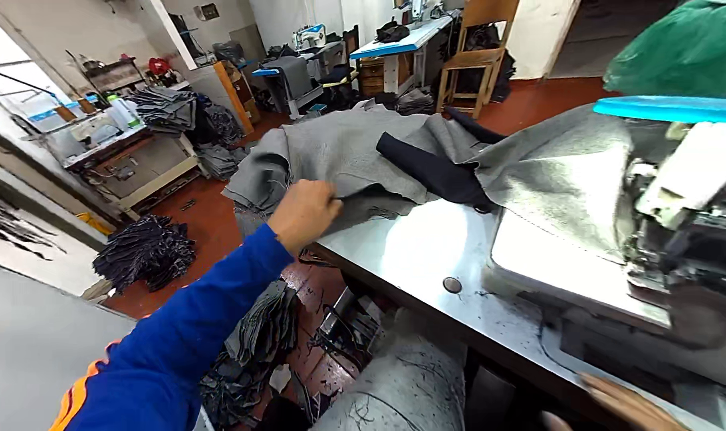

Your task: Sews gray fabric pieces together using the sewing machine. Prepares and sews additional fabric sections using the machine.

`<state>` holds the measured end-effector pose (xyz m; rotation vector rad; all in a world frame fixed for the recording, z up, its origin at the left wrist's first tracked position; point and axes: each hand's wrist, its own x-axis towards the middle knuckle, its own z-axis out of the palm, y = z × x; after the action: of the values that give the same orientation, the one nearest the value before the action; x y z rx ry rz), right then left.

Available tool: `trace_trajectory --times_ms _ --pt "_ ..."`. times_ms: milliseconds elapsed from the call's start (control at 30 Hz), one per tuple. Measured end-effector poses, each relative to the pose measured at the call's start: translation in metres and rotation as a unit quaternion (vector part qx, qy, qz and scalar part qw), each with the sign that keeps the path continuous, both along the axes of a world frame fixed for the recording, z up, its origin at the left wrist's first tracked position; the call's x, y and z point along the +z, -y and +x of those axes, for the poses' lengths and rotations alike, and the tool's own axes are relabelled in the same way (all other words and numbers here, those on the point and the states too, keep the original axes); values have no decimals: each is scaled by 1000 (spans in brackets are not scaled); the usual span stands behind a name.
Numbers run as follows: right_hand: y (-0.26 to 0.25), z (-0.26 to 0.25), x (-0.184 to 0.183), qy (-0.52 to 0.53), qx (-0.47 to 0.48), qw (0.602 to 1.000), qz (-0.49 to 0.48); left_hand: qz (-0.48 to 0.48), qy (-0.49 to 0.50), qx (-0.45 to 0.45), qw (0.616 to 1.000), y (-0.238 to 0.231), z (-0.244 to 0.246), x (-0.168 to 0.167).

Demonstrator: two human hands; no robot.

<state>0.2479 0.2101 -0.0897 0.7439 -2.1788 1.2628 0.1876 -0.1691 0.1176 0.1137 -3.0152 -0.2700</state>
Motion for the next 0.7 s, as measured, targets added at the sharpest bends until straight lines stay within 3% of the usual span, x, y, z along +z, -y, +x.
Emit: trace_trajectory --times_ms 133,300,533,700 --pt "18 -5 12 -3 44 996 72 -16 129 -17 991 -18 -19 -28" --pt "-7 7 18 73 16 997 19 66 117 -21 991 16 7 -50" --pt "20 10 21 72 68 995 29 109 0 -73 991 -3 8 -95" --pt "21 14 21 71 65 994 40 60 69 -25 996 -11 -6 -113"
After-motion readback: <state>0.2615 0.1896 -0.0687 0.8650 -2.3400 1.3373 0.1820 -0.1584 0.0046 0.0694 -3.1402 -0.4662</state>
